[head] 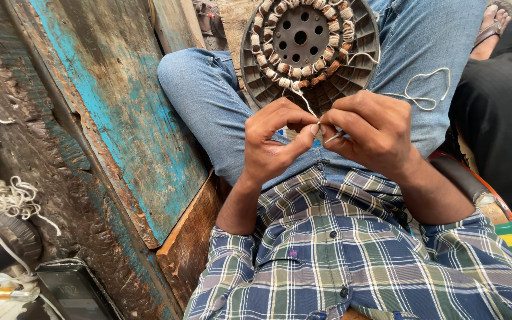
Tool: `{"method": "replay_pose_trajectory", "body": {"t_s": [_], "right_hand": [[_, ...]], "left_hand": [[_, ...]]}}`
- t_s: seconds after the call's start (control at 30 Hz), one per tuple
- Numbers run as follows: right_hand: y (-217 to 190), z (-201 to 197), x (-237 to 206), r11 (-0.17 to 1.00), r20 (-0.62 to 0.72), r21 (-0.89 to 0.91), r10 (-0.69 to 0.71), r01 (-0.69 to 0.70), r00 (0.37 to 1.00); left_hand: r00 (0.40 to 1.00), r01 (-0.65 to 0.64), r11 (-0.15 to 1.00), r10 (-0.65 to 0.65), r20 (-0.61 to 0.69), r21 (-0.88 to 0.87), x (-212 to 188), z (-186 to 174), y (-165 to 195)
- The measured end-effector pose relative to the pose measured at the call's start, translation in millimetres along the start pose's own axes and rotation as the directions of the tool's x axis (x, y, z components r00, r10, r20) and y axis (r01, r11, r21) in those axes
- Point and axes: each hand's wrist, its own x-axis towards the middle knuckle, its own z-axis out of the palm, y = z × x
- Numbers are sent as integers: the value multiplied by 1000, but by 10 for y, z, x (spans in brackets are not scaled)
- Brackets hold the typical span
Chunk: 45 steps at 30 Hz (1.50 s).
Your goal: The person sits on the floor and uses a screwdriver to adjust and secure white string around copper windings on a motor stator. The person repeatedly tucks, pulls, and ties the string to bind the windings in place.
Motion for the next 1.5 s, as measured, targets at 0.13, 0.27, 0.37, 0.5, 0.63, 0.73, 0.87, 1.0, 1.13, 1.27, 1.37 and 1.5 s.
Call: {"method": "replay_pose_trajectory", "body": {"t_s": [0.13,0.27,0.37,0.5,0.63,0.73,0.87,1.0,1.13,1.27,1.37,1.5], "right_hand": [[35,69,-50,989,43,126,78,-82,996],[65,122,-120,936,62,278,208,-217,976],[89,127,-165,896,57,340,284,-286,957],[114,133,-180,878,29,373,311,-299,950],[111,136,-164,869,51,394,306,-301,951],[96,134,-147,847,80,418,326,-328,942],[85,146,-125,833,99,430,339,-347,936],[87,163,-104,850,91,410,321,-330,943],[78,157,-82,871,85,377,305,-314,949],[59,144,-66,897,62,336,283,-287,957],[50,139,-61,919,49,304,248,-251,968],[57,149,-63,938,24,285,200,-199,979]], "left_hand": [[999,44,999,-44,-10,-5,-18,22,7],[996,88,995,-89,-11,-51,-13,2,-35],[992,120,989,-122,-25,-87,-14,-34,-40],[997,66,998,-66,-49,2,-9,-23,-1],[999,40,999,-40,-17,-13,25,0,45],[1000,-1,1000,1,-27,25,49,-4,67],[1000,-26,996,25,3,80,64,-35,85],[999,-43,993,42,14,108,89,-42,89],[998,-54,991,51,30,119,109,-63,115],[997,-66,986,60,47,151,109,-82,139],[999,-49,988,45,29,146,103,-61,122],[998,-59,991,60,1,121,102,-17,55]]}}
